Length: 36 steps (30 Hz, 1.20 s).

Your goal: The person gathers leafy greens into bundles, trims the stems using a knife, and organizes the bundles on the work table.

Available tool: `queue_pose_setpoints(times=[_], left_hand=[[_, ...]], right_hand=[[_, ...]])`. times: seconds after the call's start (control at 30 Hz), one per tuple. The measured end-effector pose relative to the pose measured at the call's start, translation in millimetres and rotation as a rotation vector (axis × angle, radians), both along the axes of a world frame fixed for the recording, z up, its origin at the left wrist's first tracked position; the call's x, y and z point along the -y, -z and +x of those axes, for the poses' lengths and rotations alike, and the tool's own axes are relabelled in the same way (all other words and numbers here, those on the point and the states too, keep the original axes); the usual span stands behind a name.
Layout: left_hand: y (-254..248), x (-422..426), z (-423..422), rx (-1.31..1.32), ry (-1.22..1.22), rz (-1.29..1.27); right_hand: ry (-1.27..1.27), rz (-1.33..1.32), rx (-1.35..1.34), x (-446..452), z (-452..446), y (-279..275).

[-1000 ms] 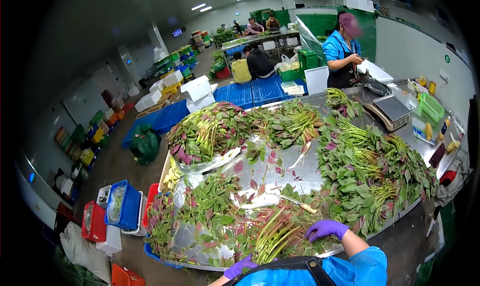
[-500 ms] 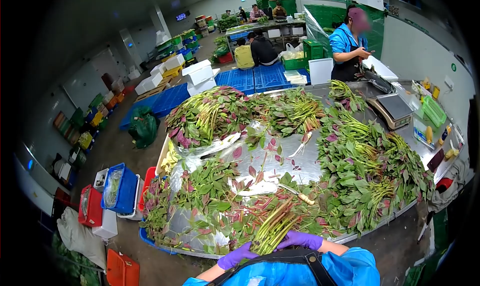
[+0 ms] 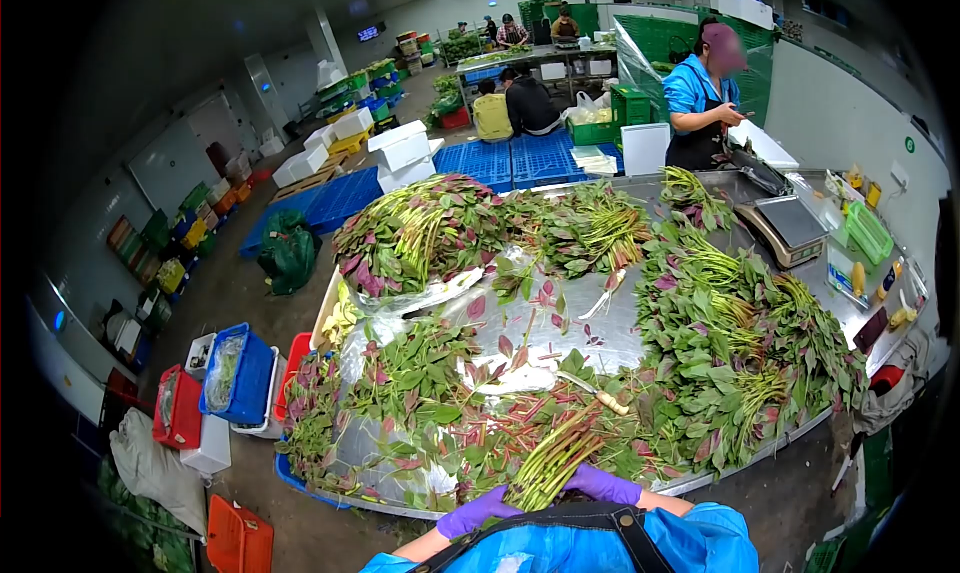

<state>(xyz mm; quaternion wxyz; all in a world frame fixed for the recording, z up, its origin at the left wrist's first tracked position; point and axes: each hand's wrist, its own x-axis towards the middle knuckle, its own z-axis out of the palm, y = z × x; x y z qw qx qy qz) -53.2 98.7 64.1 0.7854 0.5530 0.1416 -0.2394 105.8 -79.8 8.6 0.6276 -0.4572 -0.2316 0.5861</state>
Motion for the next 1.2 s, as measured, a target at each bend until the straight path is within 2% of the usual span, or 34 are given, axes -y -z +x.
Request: queue_pose_setpoints(times=[0.1, 0.33, 0.4, 0.53, 0.67, 0.8, 0.87, 1.2], left_hand=[[-11, 0, 4, -0.001, 0.070, 0.024], [24, -3, -5, 0.031, -0.002, -0.078], [14, 1, -3, 0.027, -0.045, -0.108], [0, 1, 1, 0.022, -0.013, -0.062], [24, -4, -2, 0.042, -0.007, 0.039], [20, -3, -4, 0.009, -0.037, 0.036], [-3, 1, 0, -0.055, -0.031, 0.044], [8, 1, 1, 0.024, -0.044, 0.052]], right_hand=[[0.023, -0.003, 0.036, 2, 1, 8], [0.075, -0.018, 0.081, 4, 6, 15], [0.091, -0.029, 0.079, 4, 7, 10], [0.086, -0.026, 0.106, 2, 12, 7], [0.116, -0.010, 0.143, 2, 17, 6], [0.092, -0.066, 0.114, 3, 21, 4], [0.062, -0.044, 0.182, 3, 23, 7], [0.087, -0.079, 0.166, 1, 25, 1]])
